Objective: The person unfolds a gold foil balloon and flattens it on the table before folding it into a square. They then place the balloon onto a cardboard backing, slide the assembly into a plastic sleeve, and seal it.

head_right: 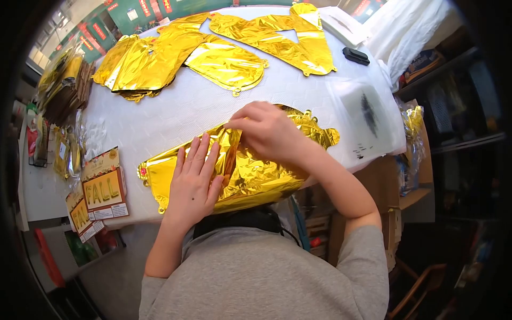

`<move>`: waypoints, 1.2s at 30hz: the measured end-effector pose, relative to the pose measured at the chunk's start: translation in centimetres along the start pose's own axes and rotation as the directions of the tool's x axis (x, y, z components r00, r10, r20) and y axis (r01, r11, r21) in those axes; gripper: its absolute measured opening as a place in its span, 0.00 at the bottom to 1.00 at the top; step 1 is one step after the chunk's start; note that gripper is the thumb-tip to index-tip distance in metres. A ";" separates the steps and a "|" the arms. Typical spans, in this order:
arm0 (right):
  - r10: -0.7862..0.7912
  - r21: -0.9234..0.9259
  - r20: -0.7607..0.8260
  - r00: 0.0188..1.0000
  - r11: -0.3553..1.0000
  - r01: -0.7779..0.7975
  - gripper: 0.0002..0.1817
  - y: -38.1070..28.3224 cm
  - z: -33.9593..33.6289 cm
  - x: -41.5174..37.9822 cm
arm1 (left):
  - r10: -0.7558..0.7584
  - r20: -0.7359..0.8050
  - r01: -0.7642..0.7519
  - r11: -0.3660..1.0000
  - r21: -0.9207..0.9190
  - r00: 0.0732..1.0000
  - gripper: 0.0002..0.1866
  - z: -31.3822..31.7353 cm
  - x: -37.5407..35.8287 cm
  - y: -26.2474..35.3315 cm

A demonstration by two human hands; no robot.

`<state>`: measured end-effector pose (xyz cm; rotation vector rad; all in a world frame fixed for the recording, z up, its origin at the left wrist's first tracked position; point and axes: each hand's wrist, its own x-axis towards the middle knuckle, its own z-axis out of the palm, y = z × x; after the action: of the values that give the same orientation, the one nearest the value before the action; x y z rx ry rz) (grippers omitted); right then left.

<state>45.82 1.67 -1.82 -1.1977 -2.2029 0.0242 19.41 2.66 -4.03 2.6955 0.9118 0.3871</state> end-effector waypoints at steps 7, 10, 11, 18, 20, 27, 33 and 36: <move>0.241 -0.033 0.187 0.953 0.971 -0.239 0.15 -2.9 -8.7 -6.6 | -0.003 -0.008 0.002 1.000 -0.016 1.000 0.36 0.0 0.0 0.0; 0.293 -0.131 0.169 0.941 0.953 -0.273 0.15 -3.8 -8.2 -10.1 | -0.003 -0.002 0.003 1.000 -0.018 1.000 0.36 -0.2 0.1 0.1; 0.306 -0.156 0.143 0.941 0.946 -0.284 0.14 -3.8 -7.9 -10.9 | -0.001 0.000 0.001 1.000 -0.011 1.000 0.36 -0.3 0.1 0.2; 0.188 -0.284 -0.003 0.982 0.942 -0.181 0.14 -2.7 -6.8 -12.1 | 0.002 0.009 -0.002 1.000 -0.009 1.000 0.36 -0.7 0.3 0.3; 0.153 -0.327 -0.005 0.988 0.934 -0.146 0.14 -2.6 -6.7 -11.9 | -0.007 0.017 0.007 1.000 -0.010 1.000 0.36 -0.8 0.2 0.3; 0.148 -0.296 0.012 0.989 0.945 -0.138 0.14 -2.2 -6.7 -12.0 | 0.009 0.024 -0.009 1.000 -0.019 1.000 0.45 -0.7 0.1 -0.1; 0.145 -0.370 0.031 0.989 0.921 -0.123 0.12 -1.9 -6.9 -10.9 | 0.018 0.042 -0.019 1.000 0.023 0.999 0.52 -0.9 0.0 -0.1; 0.156 -0.303 0.072 0.985 0.944 -0.127 0.11 -2.3 -6.5 -8.7 | 0.022 0.036 -0.022 1.000 0.021 0.999 0.52 -0.8 0.1 -0.1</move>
<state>50.97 -8.06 -0.39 -1.5486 -2.2541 -0.2034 19.13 2.91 -3.31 2.7247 0.8818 0.3342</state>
